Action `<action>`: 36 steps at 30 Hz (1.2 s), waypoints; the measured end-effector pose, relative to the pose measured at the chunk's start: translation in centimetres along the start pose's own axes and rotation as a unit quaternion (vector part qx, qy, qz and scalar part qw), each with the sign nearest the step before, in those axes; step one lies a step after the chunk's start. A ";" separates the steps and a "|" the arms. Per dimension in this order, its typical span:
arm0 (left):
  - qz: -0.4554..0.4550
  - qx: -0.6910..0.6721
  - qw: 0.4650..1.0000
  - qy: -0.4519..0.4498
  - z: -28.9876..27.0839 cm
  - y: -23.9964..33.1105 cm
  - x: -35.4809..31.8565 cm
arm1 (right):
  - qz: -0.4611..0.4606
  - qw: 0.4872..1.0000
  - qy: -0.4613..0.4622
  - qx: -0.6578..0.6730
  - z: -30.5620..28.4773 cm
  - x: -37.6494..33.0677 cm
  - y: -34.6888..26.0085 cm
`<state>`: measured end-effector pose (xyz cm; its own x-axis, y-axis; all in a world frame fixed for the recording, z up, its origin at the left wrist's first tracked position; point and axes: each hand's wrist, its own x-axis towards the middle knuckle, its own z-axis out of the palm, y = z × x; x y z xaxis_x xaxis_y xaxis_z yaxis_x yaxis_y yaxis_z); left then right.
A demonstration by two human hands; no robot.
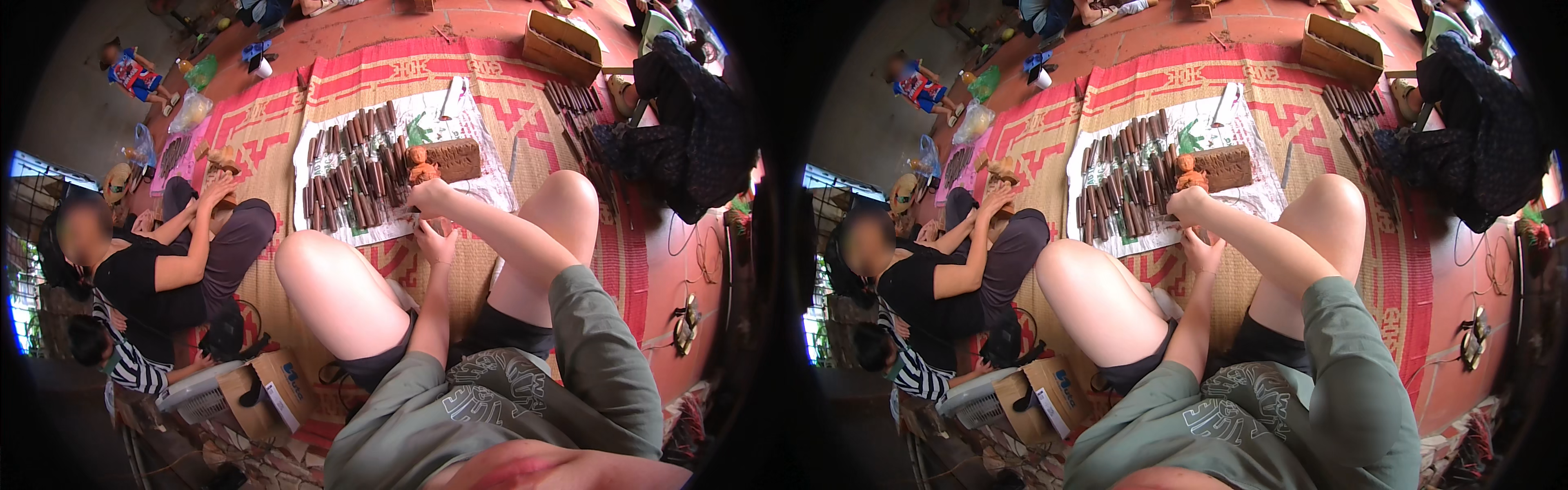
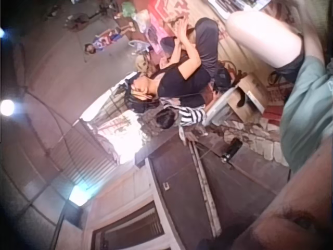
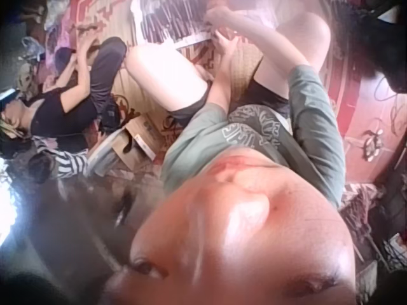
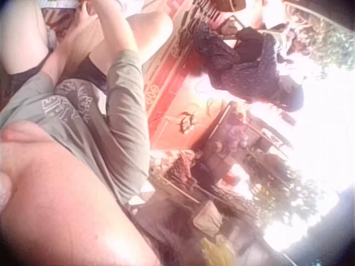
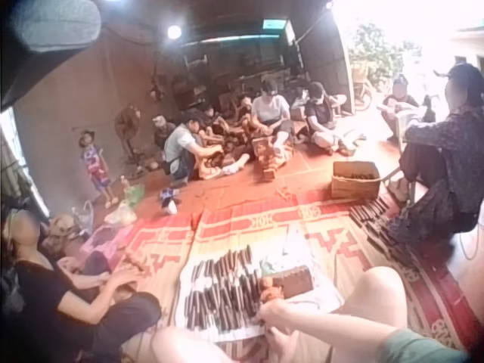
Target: The person sits on a mat and carves a small wooden figurine using a carving knife. They hold the wood in one hand and carefully shape it with the other, occasionally rotating the piece to access different sides.
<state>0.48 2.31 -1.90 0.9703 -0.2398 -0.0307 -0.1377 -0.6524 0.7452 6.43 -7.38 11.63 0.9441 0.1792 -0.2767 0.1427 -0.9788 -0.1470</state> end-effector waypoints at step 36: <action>-0.035 0.032 0.997 -0.056 -0.1 1.0 -0.1 | -0.033 0.354 0.345 0.868 -8.6 -8.5 -0.4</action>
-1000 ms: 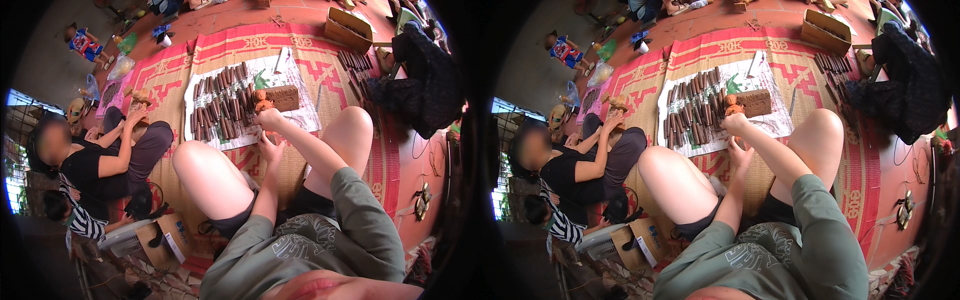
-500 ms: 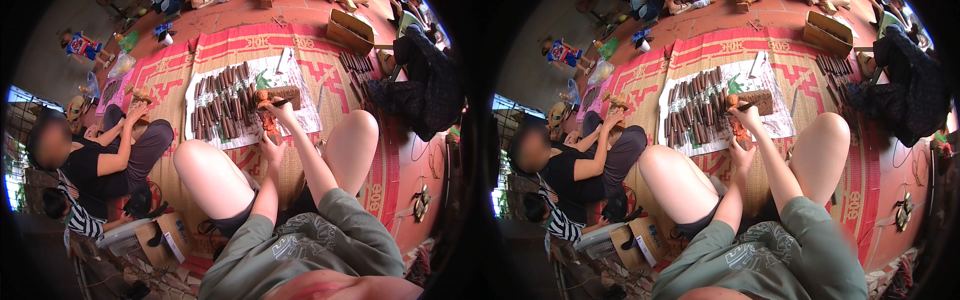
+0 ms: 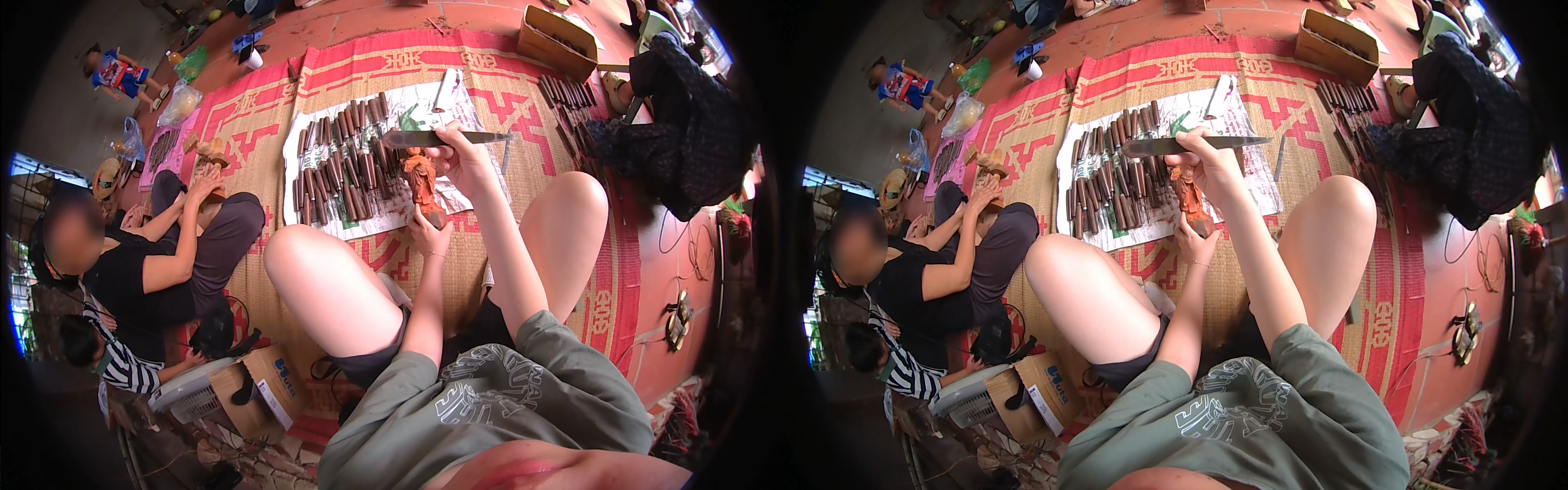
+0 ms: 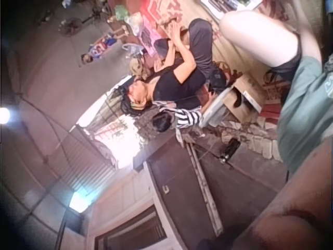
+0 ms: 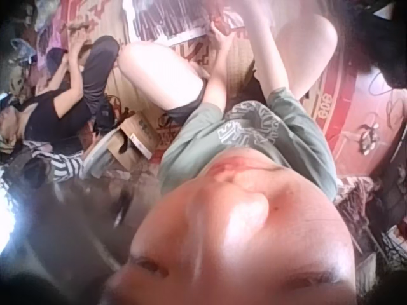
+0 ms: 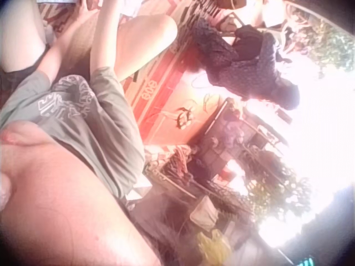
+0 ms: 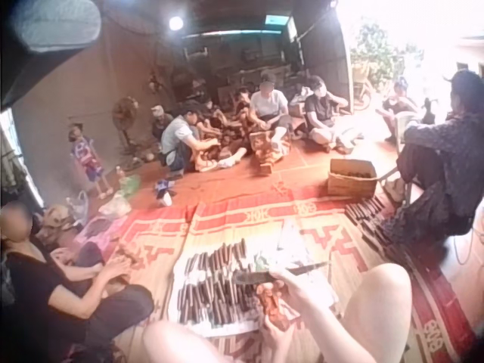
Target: The person sits on a mat and carves a small wooden figurine using a carving knife. They hold the wood in one hand and carefully shape it with the other, occasionally rotating the piece to access different sides.
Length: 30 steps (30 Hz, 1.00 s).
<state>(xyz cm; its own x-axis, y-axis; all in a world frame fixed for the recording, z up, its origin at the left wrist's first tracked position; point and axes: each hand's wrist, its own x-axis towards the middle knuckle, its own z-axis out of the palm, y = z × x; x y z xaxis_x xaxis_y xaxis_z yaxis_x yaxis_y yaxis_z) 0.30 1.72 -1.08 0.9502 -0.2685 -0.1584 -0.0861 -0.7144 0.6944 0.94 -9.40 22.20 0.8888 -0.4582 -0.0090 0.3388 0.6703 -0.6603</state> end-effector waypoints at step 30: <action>0.002 0.046 0.996 0.078 0.7 0.5 0.3 | -0.214 0.772 0.189 -0.568 -12.9 -1.8 14.3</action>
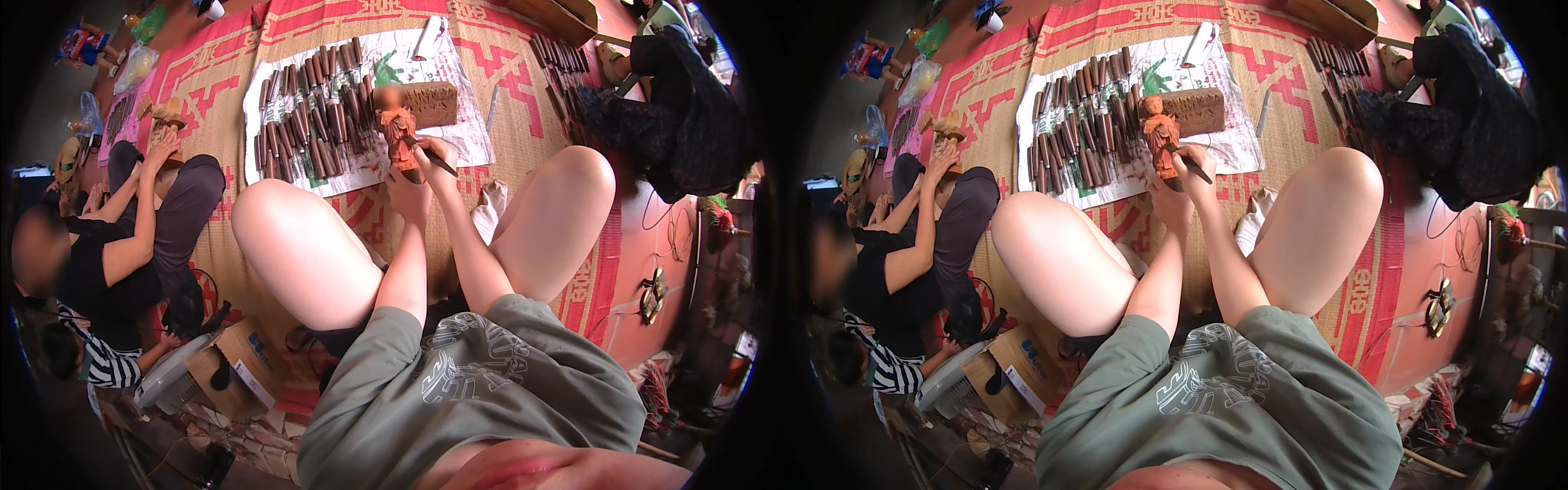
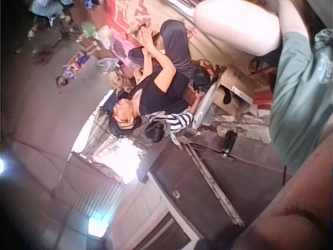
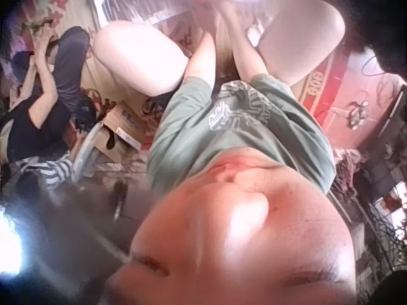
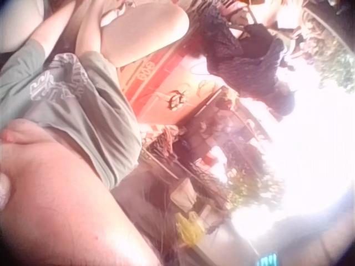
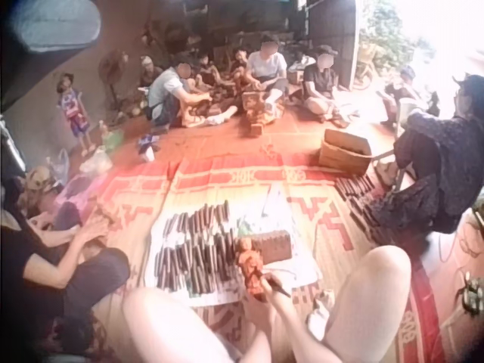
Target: The person sits on a mat and carves a small wooden figurine using a carving knife. They hold the wood in one hand and carefully shape it with the other, occasionally rotating the piece to access different sides.
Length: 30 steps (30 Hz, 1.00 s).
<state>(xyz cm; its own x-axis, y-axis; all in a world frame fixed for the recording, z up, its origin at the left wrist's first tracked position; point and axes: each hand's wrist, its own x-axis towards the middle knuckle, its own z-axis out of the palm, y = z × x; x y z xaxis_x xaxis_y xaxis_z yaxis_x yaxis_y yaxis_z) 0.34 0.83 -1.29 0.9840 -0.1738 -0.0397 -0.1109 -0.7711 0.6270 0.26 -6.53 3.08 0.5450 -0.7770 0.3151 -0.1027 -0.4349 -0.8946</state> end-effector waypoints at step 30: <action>-0.055 -0.075 0.996 0.019 1.2 -0.2 1.8 | 0.052 0.993 -0.058 -0.093 -0.3 -1.8 0.8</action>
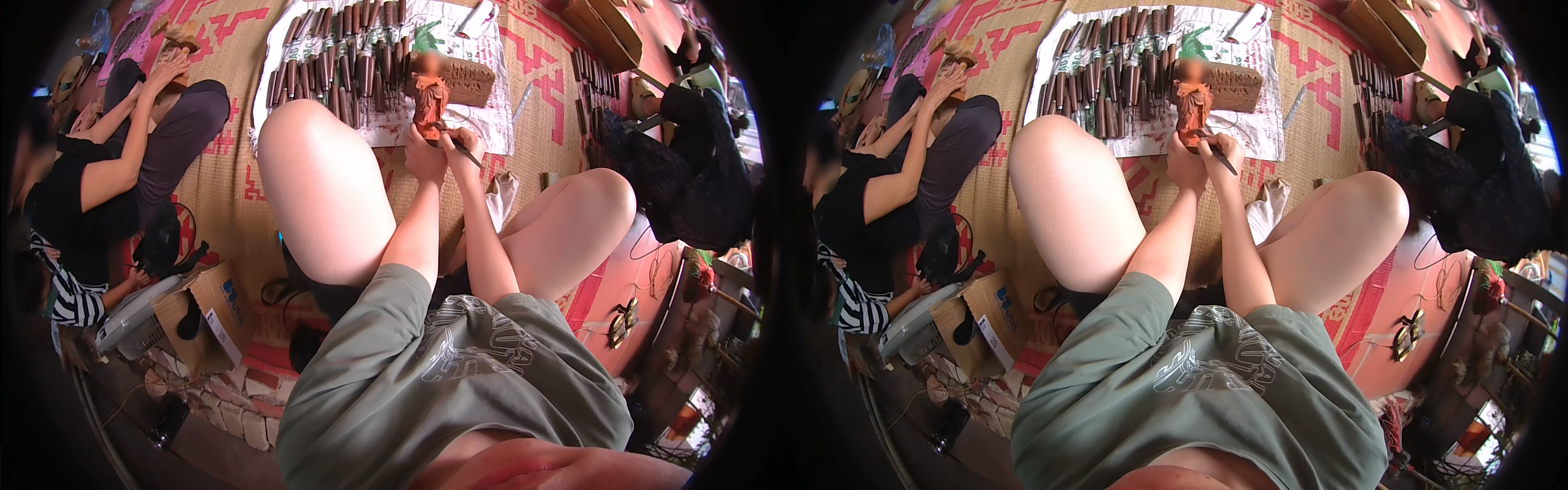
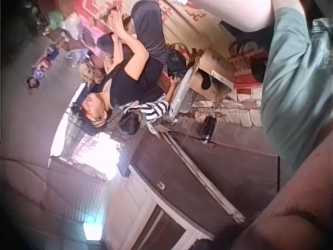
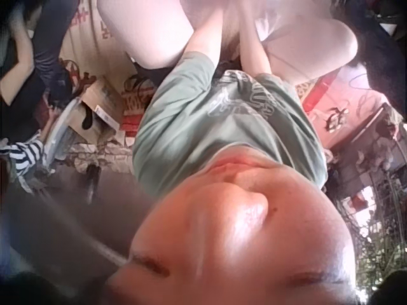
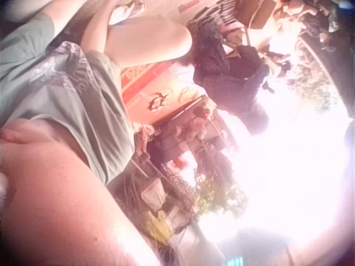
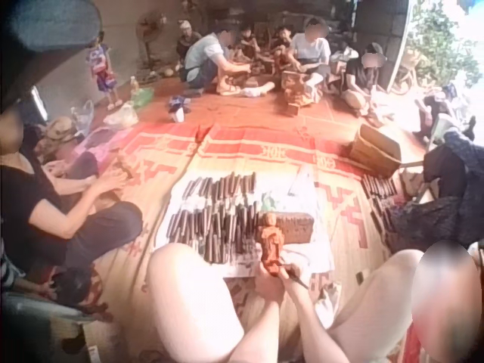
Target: The person sits on a mat and carves a small wooden figurine using a carving knife. They hold the wood in one hand and carefully shape it with the other, occasionally rotating the piece to access different sides.
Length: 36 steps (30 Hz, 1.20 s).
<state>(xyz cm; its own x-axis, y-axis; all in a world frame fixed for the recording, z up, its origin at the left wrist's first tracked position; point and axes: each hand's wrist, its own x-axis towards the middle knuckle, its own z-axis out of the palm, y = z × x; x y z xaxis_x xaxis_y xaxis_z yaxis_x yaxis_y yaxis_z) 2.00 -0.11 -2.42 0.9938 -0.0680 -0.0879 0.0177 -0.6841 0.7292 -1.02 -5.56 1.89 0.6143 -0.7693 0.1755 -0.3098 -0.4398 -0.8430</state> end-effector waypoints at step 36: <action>0.007 -0.021 1.000 -0.020 -0.7 0.9 -0.3 | 0.052 0.995 -0.054 0.066 -0.6 1.4 -0.7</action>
<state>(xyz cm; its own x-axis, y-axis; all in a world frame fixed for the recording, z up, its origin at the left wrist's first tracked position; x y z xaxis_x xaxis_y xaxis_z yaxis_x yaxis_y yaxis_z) 1.77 -0.16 -1.24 0.9887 -0.1068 -0.1051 0.0103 -0.6516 0.7585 -0.39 -6.56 3.02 0.6607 -0.7498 0.0350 -0.2816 -0.2907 -0.9144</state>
